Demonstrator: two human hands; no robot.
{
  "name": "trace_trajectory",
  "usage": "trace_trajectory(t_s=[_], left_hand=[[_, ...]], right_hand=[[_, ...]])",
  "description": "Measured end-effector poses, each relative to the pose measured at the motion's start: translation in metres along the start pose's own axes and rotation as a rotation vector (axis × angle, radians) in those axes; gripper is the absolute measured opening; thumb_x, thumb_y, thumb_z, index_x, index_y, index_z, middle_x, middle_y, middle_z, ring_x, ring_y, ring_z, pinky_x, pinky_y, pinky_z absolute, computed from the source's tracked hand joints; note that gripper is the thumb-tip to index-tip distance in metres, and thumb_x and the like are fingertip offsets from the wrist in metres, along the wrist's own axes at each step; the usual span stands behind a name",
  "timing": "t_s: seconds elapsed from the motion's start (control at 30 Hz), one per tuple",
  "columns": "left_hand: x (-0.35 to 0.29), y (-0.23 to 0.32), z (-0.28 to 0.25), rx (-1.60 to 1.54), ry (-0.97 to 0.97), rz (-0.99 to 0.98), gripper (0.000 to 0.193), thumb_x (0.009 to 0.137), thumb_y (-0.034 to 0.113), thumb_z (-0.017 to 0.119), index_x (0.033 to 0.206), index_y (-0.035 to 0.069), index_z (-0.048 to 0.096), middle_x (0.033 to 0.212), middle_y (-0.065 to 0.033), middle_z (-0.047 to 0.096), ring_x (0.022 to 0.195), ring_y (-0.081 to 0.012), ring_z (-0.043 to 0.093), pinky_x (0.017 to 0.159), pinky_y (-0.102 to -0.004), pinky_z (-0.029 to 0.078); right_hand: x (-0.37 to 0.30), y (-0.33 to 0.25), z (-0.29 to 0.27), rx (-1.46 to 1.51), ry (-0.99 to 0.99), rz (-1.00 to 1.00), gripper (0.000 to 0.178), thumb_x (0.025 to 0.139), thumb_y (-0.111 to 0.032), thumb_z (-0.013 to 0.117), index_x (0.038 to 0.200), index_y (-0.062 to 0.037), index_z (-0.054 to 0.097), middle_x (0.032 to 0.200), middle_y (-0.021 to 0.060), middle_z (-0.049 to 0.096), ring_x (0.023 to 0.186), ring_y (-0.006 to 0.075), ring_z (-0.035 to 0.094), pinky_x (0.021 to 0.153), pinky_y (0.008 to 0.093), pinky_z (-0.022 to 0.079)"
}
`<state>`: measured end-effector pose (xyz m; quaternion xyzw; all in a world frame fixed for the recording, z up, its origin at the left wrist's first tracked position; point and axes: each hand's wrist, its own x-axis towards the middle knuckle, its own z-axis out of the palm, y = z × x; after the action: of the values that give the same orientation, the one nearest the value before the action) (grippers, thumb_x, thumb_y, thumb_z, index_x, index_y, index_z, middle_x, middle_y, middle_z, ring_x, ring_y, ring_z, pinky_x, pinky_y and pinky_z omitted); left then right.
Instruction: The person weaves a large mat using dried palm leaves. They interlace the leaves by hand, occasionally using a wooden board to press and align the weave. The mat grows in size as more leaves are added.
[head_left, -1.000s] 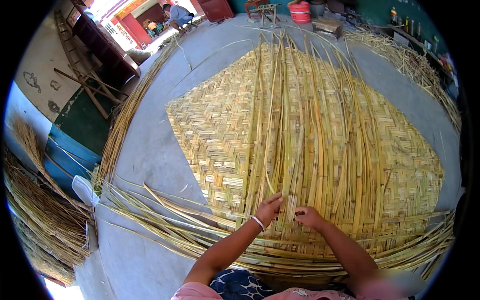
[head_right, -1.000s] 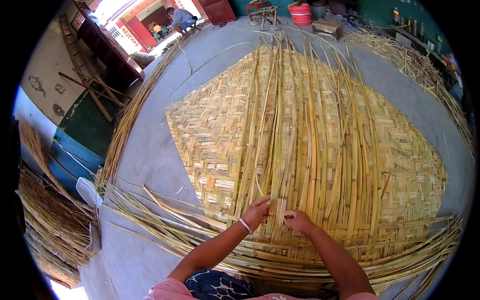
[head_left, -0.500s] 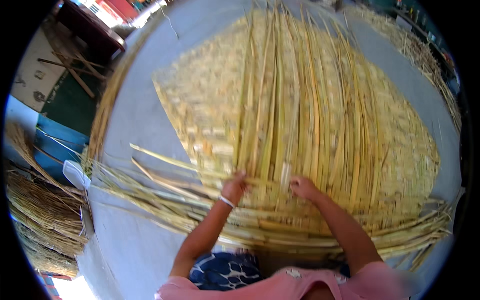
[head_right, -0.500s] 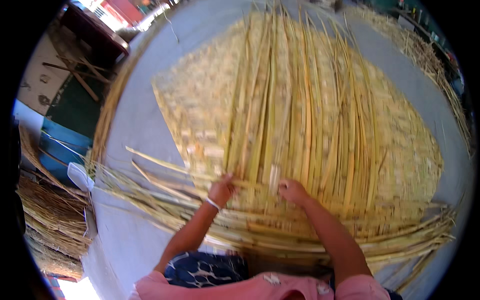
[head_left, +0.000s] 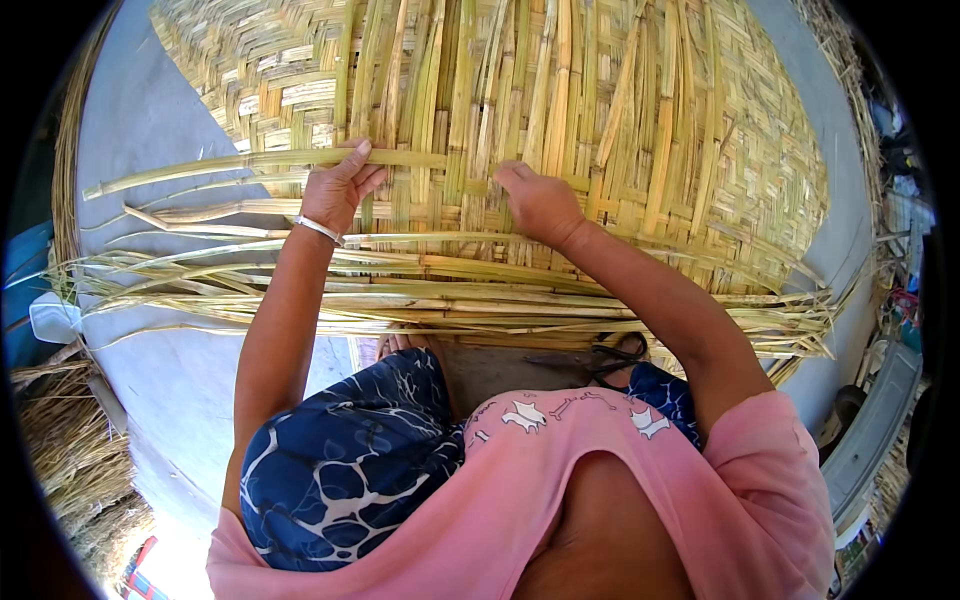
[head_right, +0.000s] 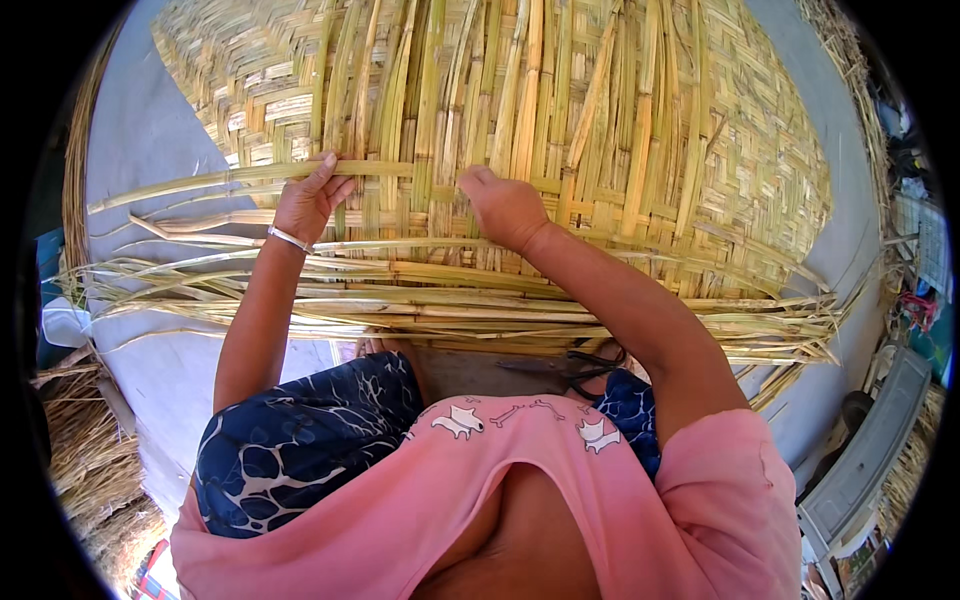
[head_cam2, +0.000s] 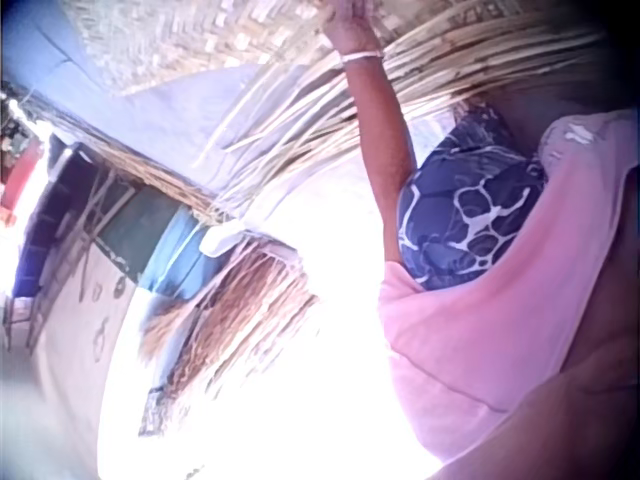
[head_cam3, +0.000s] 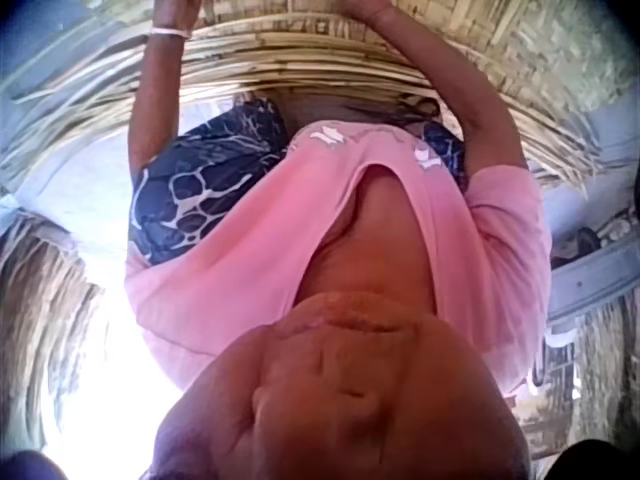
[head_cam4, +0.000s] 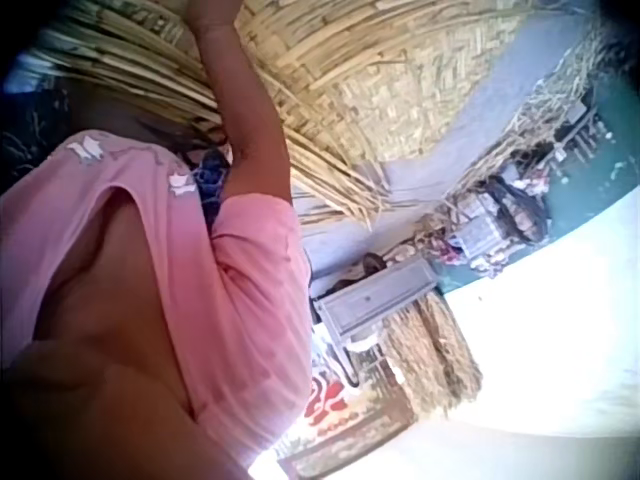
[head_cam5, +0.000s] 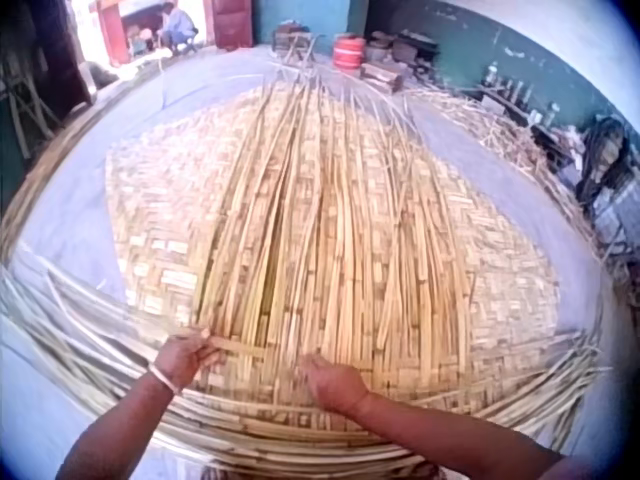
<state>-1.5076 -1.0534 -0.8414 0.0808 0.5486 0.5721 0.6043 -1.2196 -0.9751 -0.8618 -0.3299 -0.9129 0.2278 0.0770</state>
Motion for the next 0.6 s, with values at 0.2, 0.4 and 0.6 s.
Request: trace_trajectory(t_s=[0.2, 0.4, 0.6], left_hand=[[-0.003, -0.006, -0.010, 0.035, 0.221, -0.017, 0.021, 0.087, 0.010, 0.060, 0.106, 0.001, 0.058, 0.096, -0.0112, 0.064, 0.082, -0.0199, 0.066, 0.065, -0.0250, 0.057], [-0.001, -0.002, -0.031, -0.073, 0.275, -0.060, 0.022, 0.090, 0.016, 0.056, 0.108, 0.002, 0.055, 0.097, -0.0092, 0.062, 0.088, -0.0207, 0.064, 0.071, -0.0287, 0.055], [0.004, 0.013, -0.059, -0.195, 0.103, -0.002, 0.030, 0.096, 0.035, 0.044, 0.102, 0.007, 0.054, 0.092, -0.0096, 0.061, 0.085, -0.0230, 0.061, 0.073, -0.0352, 0.052]], right_hand=[[0.023, 0.004, -0.016, -0.152, -0.200, -0.113, 0.018, 0.076, -0.005, 0.051, 0.093, -0.0069, 0.054, 0.092, 0.0106, 0.059, 0.068, 0.0306, 0.061, 0.056, 0.0403, 0.049], [0.060, -0.039, -0.022, -0.044, -0.154, -0.110, 0.021, 0.077, -0.008, 0.055, 0.097, -0.0039, 0.054, 0.088, 0.0129, 0.058, 0.076, 0.0318, 0.061, 0.062, 0.0396, 0.051], [0.080, -0.077, 0.006, 0.229, -0.056, 0.070, 0.021, 0.083, -0.018, 0.058, 0.101, -0.0059, 0.059, 0.090, 0.0140, 0.057, 0.078, 0.0315, 0.060, 0.067, 0.0407, 0.050]])
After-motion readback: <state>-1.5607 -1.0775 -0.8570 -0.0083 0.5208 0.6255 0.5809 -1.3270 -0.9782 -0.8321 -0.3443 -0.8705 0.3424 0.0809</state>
